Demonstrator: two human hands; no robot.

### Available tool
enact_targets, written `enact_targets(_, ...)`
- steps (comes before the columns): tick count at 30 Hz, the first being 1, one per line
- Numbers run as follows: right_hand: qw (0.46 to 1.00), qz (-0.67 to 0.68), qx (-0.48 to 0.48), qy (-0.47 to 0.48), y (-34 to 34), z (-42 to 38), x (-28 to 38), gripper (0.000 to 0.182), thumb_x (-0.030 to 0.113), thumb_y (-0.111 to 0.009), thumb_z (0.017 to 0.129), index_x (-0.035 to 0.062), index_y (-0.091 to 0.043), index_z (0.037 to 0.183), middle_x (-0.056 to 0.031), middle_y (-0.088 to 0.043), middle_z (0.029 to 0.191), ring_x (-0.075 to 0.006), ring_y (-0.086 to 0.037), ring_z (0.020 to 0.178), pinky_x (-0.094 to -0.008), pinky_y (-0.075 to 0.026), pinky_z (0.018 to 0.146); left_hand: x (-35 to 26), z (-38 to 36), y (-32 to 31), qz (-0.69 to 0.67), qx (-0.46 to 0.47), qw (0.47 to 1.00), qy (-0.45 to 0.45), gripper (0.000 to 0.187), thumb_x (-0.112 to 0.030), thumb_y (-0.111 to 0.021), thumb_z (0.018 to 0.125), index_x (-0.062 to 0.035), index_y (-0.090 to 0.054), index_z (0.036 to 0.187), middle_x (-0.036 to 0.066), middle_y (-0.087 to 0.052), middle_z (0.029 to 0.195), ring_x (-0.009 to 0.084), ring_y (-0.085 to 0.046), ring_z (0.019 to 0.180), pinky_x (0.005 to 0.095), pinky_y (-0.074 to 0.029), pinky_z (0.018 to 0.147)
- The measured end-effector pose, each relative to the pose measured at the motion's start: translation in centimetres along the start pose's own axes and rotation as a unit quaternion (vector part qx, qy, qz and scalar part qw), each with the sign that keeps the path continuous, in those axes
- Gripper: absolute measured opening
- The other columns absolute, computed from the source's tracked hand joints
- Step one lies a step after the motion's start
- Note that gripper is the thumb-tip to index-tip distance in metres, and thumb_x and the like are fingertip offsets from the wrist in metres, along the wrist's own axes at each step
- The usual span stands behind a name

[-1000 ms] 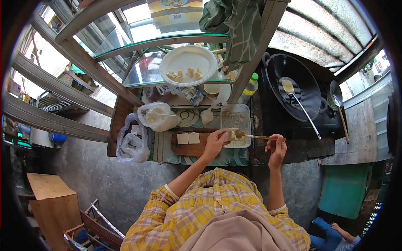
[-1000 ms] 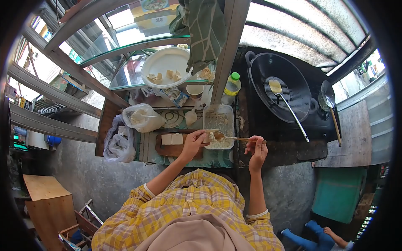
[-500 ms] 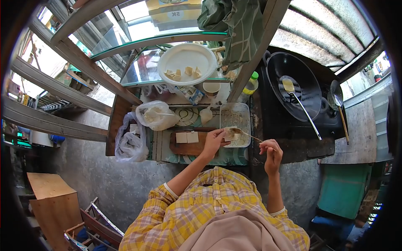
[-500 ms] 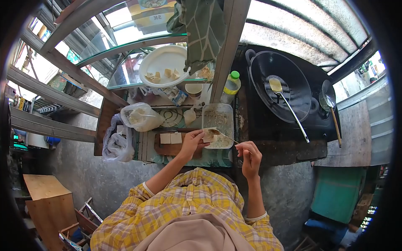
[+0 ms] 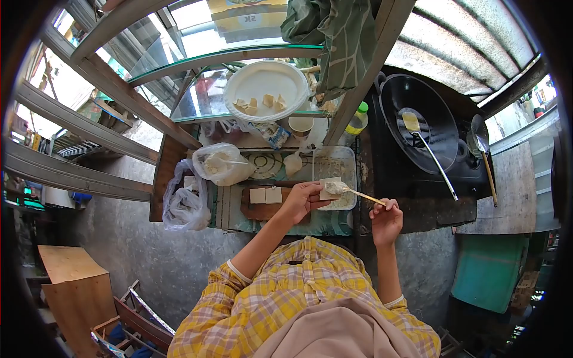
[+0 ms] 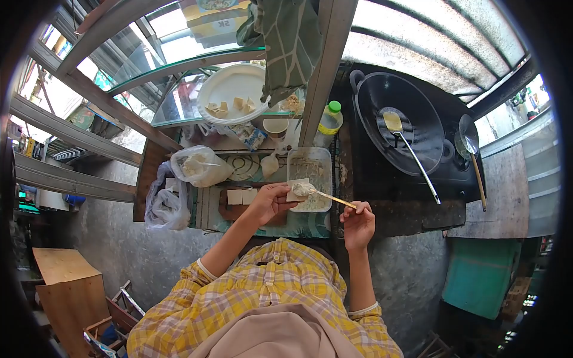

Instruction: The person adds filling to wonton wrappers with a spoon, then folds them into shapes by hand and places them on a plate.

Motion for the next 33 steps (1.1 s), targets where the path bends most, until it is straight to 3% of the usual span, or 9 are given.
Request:
enact_targets(9,0.989,0.138,0.001,-0.061,0.6,-0.2,-2.1,0.013,0.019,-0.040,0.083,0.0104,-0.039,0.073,-0.0042,-0.044,0.076,-0.0169,-0.043,0.072,-0.0308,-0.039,0.063,0.7,-0.7,-1.5,-0.140,0.055,0.987,0.053,0.032,-0.015,-0.042,0.092,0.0080,-0.046,0.114,0.016,-0.059,0.106,0.0273,-0.060,0.099,0.0380,-0.051,0.089)
enact_targets(21,0.989,0.139,-0.008,-0.055,0.8,-0.2,-1.9,0.014,0.019,-0.039,0.083,0.0115,-0.038,0.071,-0.0043,-0.042,0.074,-0.0169,-0.042,0.070,-0.0298,-0.039,0.062,1.5,-0.7,-2.0,-0.230,0.086,0.968,0.050,0.029,-0.015,-0.037,0.093,0.0065,-0.050,0.107,0.016,-0.060,0.104,0.0269,-0.060,0.096,0.0391,-0.050,0.091)
enact_targets(27,0.990,0.134,-0.015,-0.051,1.3,-0.1,-1.8,0.013,0.019,-0.039,0.082,0.0113,-0.038,0.071,-0.0043,-0.043,0.074,-0.0169,-0.042,0.070,-0.0296,-0.039,0.062,1.9,-0.8,-1.4,-0.207,0.025,0.977,0.048,0.027,-0.015,-0.040,0.092,0.0055,-0.051,0.107,0.015,-0.061,0.102,0.0249,-0.060,0.096,0.0375,-0.051,0.089)
enact_targets(33,0.993,0.103,-0.044,-0.048,3.1,-0.1,-2.4,0.013,0.019,-0.040,0.081,0.0110,-0.038,0.071,-0.0040,-0.044,0.073,-0.0166,-0.042,0.069,-0.0291,-0.038,0.062,1.3,-1.7,0.5,-0.066,-0.051,0.996,0.019,0.028,-0.016,-0.044,0.092,0.0052,-0.051,0.110,0.015,-0.060,0.105,0.0225,-0.061,0.096,0.0351,-0.053,0.084)
Point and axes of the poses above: each hand's wrist, its own z-axis towards the middle knuckle, its own y-axis out of the back of the hand, x = y × z, the point moved 7 cm from there along z, towards the middle knuckle
